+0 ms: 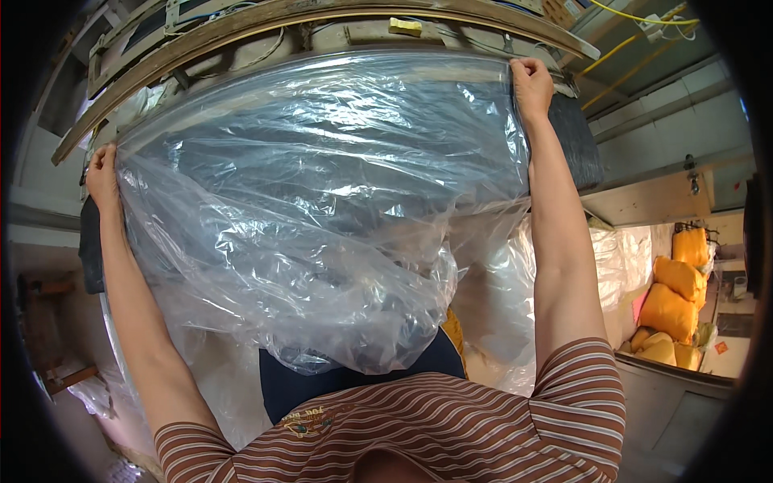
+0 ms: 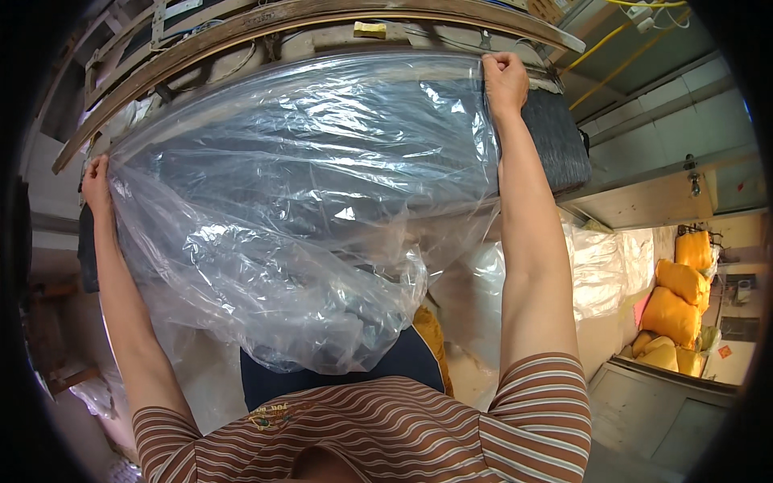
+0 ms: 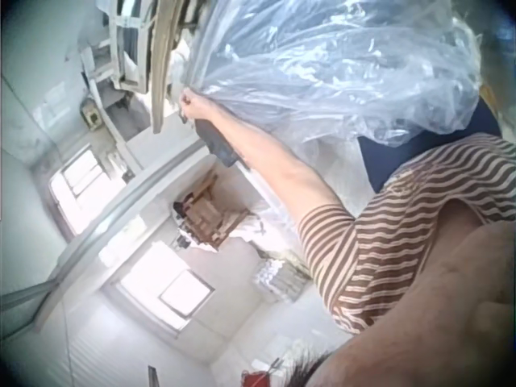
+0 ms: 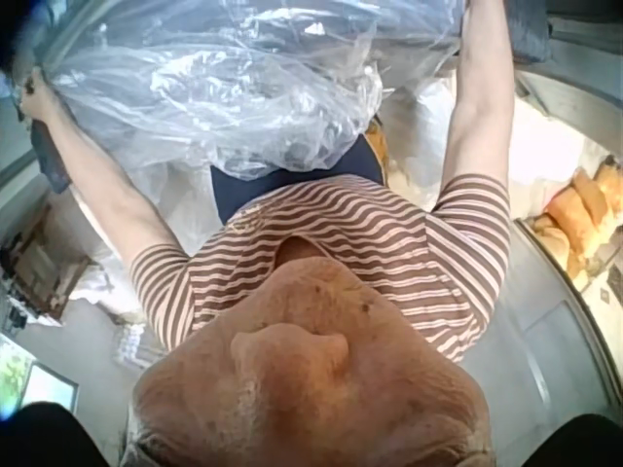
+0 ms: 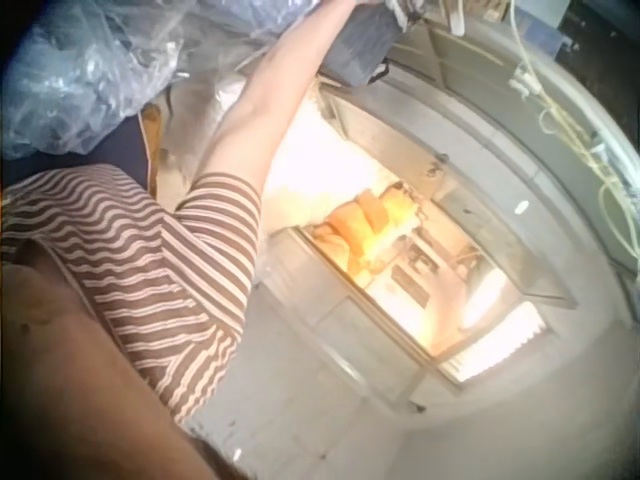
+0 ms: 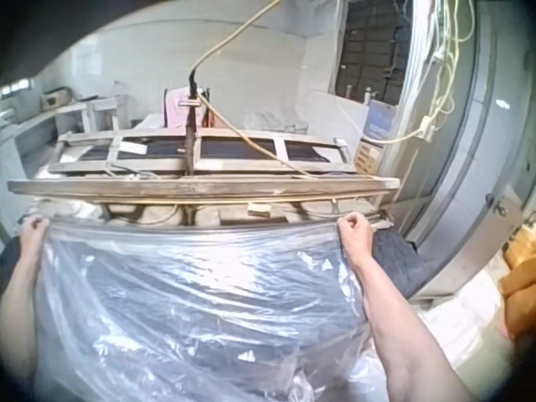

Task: The person wraps a large, curved piece of furniture with a clear plastic sheet. They repeatedly pull, smooth, and tuck the plastic around the object's contours to ensure full coverage. The task is performed by hand without visible tools.

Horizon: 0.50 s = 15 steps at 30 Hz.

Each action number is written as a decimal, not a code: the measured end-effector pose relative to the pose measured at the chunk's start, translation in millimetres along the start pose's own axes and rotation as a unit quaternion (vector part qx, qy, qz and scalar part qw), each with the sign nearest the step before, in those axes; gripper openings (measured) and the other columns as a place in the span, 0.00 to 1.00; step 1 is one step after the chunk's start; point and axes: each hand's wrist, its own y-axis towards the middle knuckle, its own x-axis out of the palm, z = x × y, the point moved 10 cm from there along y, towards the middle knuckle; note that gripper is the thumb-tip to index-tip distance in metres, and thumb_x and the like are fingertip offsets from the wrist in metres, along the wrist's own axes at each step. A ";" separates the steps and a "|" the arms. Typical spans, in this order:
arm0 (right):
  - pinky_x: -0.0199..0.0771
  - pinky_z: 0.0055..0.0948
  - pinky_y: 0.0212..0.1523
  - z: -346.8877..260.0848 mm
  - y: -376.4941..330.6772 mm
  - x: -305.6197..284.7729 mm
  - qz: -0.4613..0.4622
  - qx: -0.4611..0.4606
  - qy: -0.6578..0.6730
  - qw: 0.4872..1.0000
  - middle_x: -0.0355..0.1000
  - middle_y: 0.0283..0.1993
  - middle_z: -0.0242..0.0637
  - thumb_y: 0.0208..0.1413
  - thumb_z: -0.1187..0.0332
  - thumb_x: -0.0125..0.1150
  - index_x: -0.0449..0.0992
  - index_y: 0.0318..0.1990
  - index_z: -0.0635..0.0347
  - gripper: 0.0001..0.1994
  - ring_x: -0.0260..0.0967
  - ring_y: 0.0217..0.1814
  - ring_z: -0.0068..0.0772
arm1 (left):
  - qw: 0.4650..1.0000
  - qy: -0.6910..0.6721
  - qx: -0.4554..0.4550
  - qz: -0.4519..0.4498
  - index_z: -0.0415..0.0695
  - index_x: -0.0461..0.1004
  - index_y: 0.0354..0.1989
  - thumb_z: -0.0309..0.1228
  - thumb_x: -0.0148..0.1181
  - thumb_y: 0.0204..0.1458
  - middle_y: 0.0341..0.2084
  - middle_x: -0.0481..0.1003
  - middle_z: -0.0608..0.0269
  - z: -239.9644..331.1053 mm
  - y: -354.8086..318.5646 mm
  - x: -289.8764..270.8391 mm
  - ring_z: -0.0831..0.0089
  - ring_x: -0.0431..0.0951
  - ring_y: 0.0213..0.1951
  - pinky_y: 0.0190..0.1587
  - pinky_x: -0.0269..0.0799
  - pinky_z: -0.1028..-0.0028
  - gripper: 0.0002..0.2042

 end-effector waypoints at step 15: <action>0.58 0.43 0.53 23.2 14.3 -11.5 0.061 0.017 0.013 0.998 0.64 0.45 0.56 0.55 0.53 0.51 0.69 0.35 0.69 0.21 0.61 0.51 0.54 | 0.999 -0.012 0.007 -0.031 0.40 0.74 0.35 0.43 0.57 0.55 0.28 0.71 0.69 -36.8 8.1 -9.8 0.77 0.67 0.29 0.37 0.62 0.76 0.16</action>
